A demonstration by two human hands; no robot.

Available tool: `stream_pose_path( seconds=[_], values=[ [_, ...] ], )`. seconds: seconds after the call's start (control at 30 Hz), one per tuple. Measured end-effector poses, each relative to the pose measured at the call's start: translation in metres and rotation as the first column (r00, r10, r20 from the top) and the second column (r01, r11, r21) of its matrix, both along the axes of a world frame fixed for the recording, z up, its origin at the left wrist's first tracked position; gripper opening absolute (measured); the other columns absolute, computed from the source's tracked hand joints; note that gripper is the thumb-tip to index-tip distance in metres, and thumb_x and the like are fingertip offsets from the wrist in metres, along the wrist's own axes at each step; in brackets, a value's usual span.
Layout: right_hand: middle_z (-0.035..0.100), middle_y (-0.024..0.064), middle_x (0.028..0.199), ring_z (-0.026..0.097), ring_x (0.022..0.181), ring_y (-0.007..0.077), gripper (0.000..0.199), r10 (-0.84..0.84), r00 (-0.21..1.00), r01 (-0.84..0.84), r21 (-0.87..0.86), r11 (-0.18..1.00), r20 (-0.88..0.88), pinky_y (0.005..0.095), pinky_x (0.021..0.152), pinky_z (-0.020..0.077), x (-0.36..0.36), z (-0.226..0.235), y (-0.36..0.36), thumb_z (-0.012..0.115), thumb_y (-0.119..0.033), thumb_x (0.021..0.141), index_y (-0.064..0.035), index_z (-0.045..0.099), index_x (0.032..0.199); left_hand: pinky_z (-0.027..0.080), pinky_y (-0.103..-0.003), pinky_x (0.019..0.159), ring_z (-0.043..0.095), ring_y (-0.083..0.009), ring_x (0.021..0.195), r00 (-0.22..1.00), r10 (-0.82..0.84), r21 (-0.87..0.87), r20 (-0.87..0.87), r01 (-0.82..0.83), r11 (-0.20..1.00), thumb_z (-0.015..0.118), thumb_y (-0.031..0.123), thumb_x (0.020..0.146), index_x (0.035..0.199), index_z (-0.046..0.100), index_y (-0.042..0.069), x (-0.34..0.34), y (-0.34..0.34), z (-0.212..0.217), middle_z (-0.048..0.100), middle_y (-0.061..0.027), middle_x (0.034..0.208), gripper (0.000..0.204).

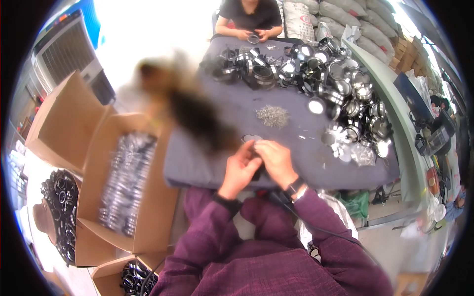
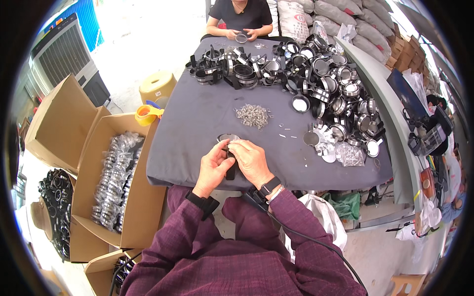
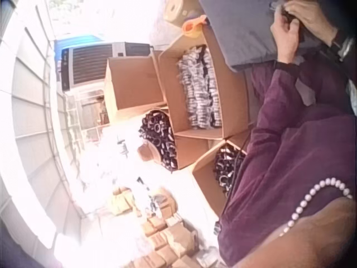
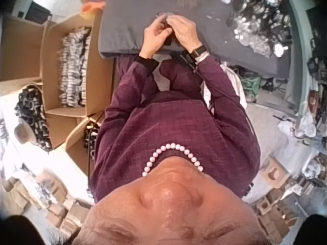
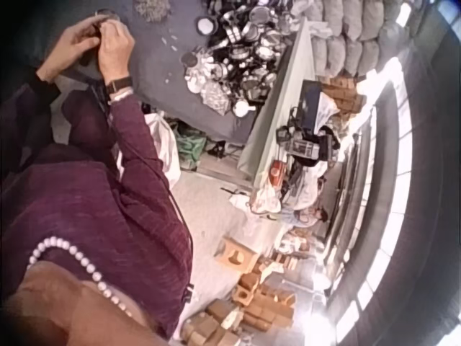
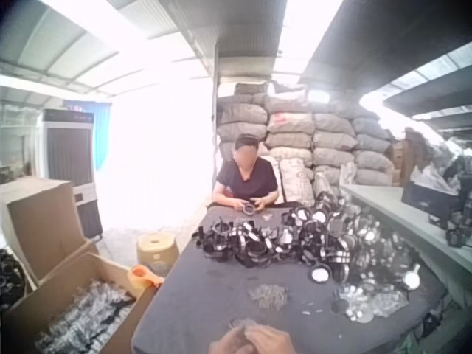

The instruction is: The recorder is assembling small metal parts at a workbench in a manufacturing environment.

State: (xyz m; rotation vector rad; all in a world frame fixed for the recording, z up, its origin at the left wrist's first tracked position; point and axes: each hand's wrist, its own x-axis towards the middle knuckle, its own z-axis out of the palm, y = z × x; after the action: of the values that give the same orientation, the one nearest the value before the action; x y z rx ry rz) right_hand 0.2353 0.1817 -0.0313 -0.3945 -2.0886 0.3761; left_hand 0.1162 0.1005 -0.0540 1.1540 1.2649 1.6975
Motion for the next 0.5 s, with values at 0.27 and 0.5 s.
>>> stream_pose_path(
  seconds=[0.27,0.5],
  values=[
    [0.067,0.0104,0.091,0.065,0.083,0.0278,0.015,0.017,0.999,-0.018,-0.015,1.000,-0.044,0.0337,0.072,0.0538,-0.0008,-0.0023,0.0015,0.067,0.001,0.076,-0.0018,0.065,0.090,0.037,-0.016,0.049,0.046,0.0006,0.062,1.000,-0.010,-0.021,0.013,0.010,1.000,0.062,-0.001,0.083,0.130,0.049,0.002,0.0013,-0.0012,0.0060,0.053,0.0044,0.079,0.048],
    [0.067,0.0094,0.090,0.065,0.085,0.0258,0.013,0.021,1.000,-0.021,0.014,1.000,-0.022,0.0331,0.070,0.0534,0.0015,0.0013,0.0031,0.065,-0.001,0.078,-0.0031,0.065,0.090,0.038,-0.016,0.049,0.048,-0.0002,0.063,0.999,-0.027,-0.011,0.017,0.027,1.000,0.062,0.001,0.084,0.130,0.049,0.003,0.0004,0.0015,0.0020,0.054,0.0033,0.080,0.048]
  ],
)
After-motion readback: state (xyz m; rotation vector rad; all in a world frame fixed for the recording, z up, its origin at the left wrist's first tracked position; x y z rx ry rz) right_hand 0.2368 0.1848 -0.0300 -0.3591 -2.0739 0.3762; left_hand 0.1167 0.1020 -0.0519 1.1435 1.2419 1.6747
